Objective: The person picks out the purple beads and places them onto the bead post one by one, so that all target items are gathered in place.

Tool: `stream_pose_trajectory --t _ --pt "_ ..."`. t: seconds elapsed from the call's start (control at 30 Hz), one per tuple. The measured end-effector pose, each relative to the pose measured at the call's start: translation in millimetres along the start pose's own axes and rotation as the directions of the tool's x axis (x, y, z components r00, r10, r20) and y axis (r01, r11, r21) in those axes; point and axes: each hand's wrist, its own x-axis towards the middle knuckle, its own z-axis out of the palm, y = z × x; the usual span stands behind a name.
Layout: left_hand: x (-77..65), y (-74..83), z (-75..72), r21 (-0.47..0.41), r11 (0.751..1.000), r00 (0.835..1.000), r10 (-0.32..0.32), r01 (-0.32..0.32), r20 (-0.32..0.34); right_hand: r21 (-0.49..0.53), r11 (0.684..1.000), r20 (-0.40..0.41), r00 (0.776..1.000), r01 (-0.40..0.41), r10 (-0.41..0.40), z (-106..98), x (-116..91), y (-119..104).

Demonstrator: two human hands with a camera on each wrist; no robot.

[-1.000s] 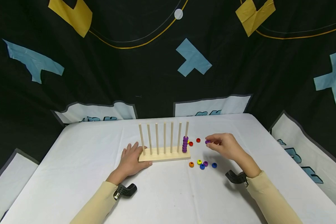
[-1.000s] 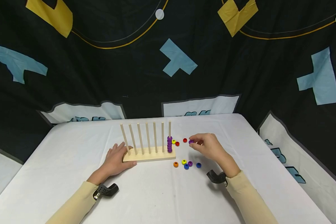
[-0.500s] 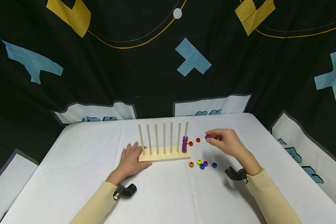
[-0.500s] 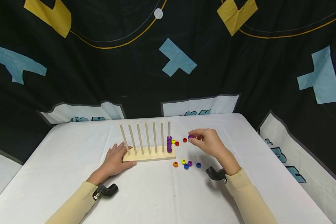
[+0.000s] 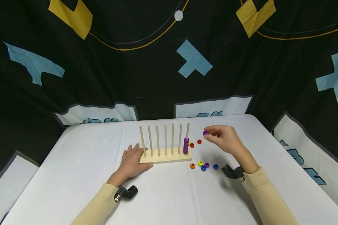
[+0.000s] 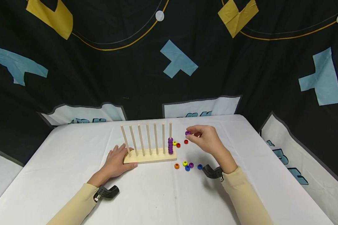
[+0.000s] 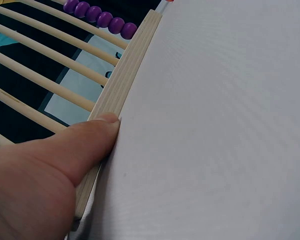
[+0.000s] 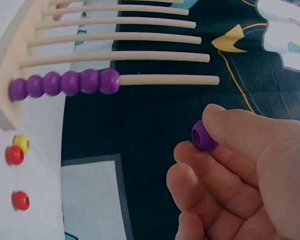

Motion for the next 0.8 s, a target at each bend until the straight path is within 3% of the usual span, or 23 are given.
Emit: stream_pose_trajectory --t 0.5,0.8 --pt "-0.1 0.4 0.4 0.000 1.000 1.000 -0.005 0.005 -0.003 0.077 0.997 -0.074 0.997 0.011 -0.006 4 15 -20" --pt "0.1 -1.2 1.6 0.002 1.000 1.000 0.002 -0.002 -0.008 0.189 0.982 -0.142 0.990 0.006 0.021 11 27 -38"
